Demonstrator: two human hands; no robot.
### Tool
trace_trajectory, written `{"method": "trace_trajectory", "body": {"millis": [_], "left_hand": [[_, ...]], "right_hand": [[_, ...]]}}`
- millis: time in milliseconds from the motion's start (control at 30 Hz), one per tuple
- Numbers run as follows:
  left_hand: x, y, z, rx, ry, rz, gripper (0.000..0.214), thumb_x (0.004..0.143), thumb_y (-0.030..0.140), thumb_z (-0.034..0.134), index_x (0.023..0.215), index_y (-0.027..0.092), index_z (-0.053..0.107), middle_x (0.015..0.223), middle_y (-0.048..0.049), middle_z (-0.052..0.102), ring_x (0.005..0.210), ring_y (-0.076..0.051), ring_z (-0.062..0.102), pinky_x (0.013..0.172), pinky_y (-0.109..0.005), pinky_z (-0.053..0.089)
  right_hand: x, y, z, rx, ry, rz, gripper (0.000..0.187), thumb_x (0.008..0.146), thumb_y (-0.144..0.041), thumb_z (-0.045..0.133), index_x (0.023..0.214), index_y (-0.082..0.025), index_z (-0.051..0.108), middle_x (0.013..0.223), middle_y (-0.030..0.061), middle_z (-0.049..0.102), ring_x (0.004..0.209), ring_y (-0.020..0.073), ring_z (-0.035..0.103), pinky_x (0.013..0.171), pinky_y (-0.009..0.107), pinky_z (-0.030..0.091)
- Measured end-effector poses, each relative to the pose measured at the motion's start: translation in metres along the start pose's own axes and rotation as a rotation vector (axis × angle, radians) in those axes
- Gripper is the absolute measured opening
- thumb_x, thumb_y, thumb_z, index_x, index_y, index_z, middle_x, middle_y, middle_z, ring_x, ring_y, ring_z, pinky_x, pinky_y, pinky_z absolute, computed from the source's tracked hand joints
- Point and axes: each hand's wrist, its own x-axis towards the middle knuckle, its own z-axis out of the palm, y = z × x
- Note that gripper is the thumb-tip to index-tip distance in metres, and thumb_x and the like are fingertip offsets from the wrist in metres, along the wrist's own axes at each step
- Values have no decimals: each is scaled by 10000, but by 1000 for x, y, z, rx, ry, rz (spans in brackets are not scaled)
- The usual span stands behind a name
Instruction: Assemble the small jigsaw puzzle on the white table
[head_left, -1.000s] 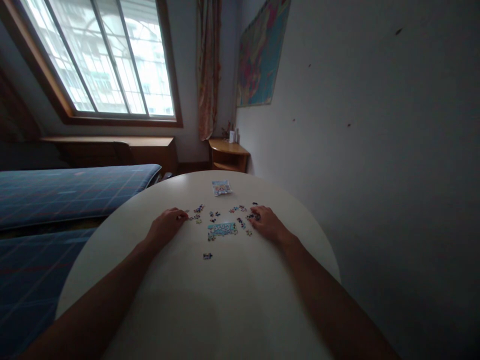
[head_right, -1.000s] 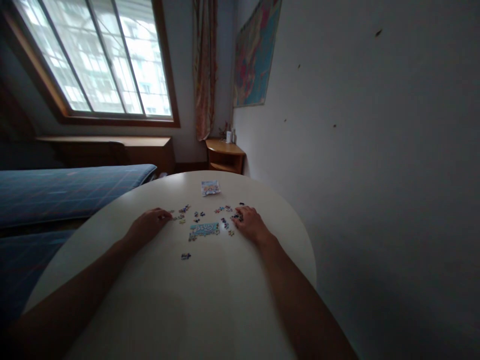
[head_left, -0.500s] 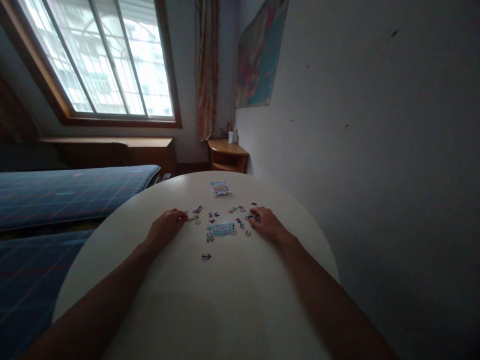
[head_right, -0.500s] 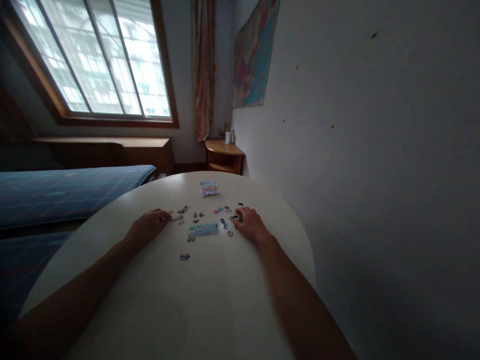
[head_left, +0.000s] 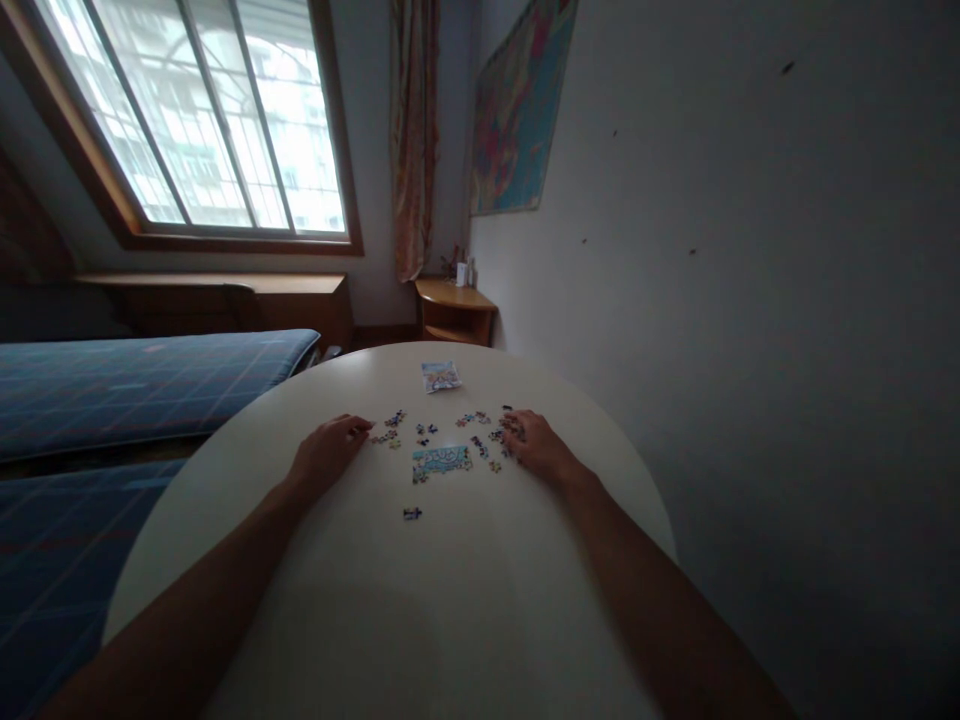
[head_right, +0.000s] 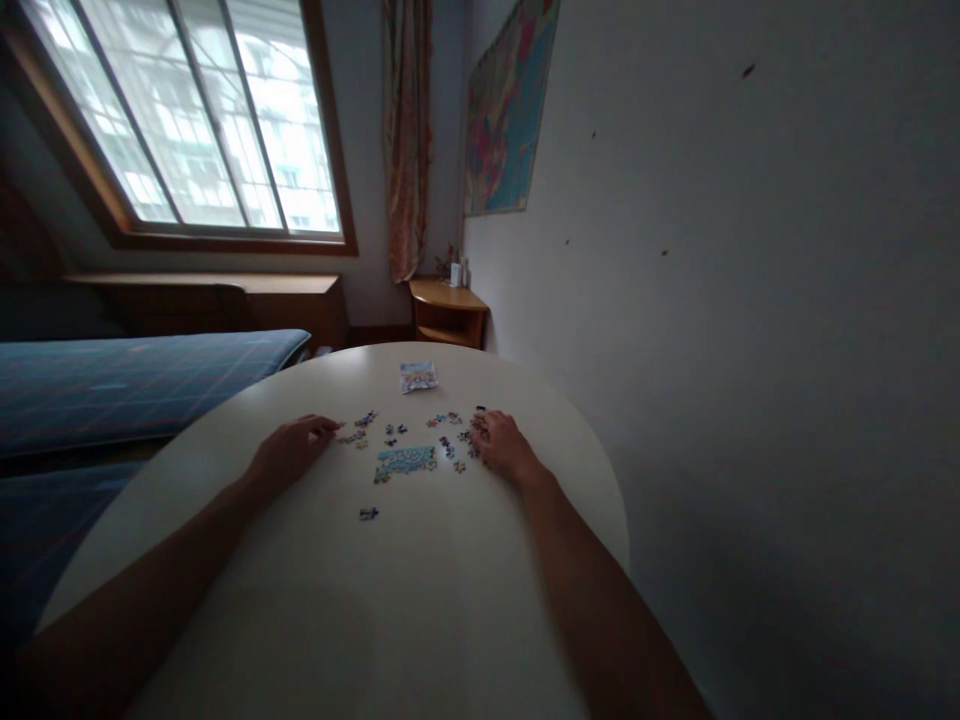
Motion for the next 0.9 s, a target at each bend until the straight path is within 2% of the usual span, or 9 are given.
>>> {"method": "trace_trajectory", "body": {"millis": [100,267,433,533,767,900], "left_hand": [[3,-9,-7,-15,19,-23,279,896,348,472,1023,246,698,1016,-31,720,900,-200,674,821,-304,498],[6,-28,-15,87,63,-148,331,873,339,482,1108,235,689,1058,-63,712,949,-232,669,840,-332,500],[8,-32,-15,67,-40,-243,333,862,364,504,1099,236,700,1049,-62,736,972,-247,678,823,-321,504],[8,-31,-16,67,-72,-253,333,861,365,510,1100,233,702,1057,-67,739,976,-254,681,823,-324,509],[10,-47,-9,138,39,-165,351,830,390,543,1082,209,707,1142,-96,706,1031,-264,664,954,-359,487],[12,-52,0,173,44,-124,430,827,464,526,1095,175,699,1141,-118,699,1055,-276,652,997,-377,467]], "right_hand": [[3,15,-2,5,61,37,365,899,-302,573,1220,-141,636,1272,158,628,1201,262,565,1067,441,405],[2,43,-10,16,178,237,376,881,-242,537,1217,-112,642,1257,172,637,1193,255,583,1045,405,437],[1,56,-15,58,207,391,377,865,-223,543,1202,-90,645,1217,181,662,1138,247,619,996,375,469],[1,57,-15,78,199,400,367,858,-237,567,1187,-99,652,1192,175,677,1105,238,635,972,358,479],[2,58,-11,73,200,377,367,844,-224,577,1181,-104,658,1197,178,676,1095,242,642,979,358,477],[2,58,-10,35,160,363,377,850,-232,579,1193,-94,652,1213,180,670,1110,245,638,988,355,472]]}}
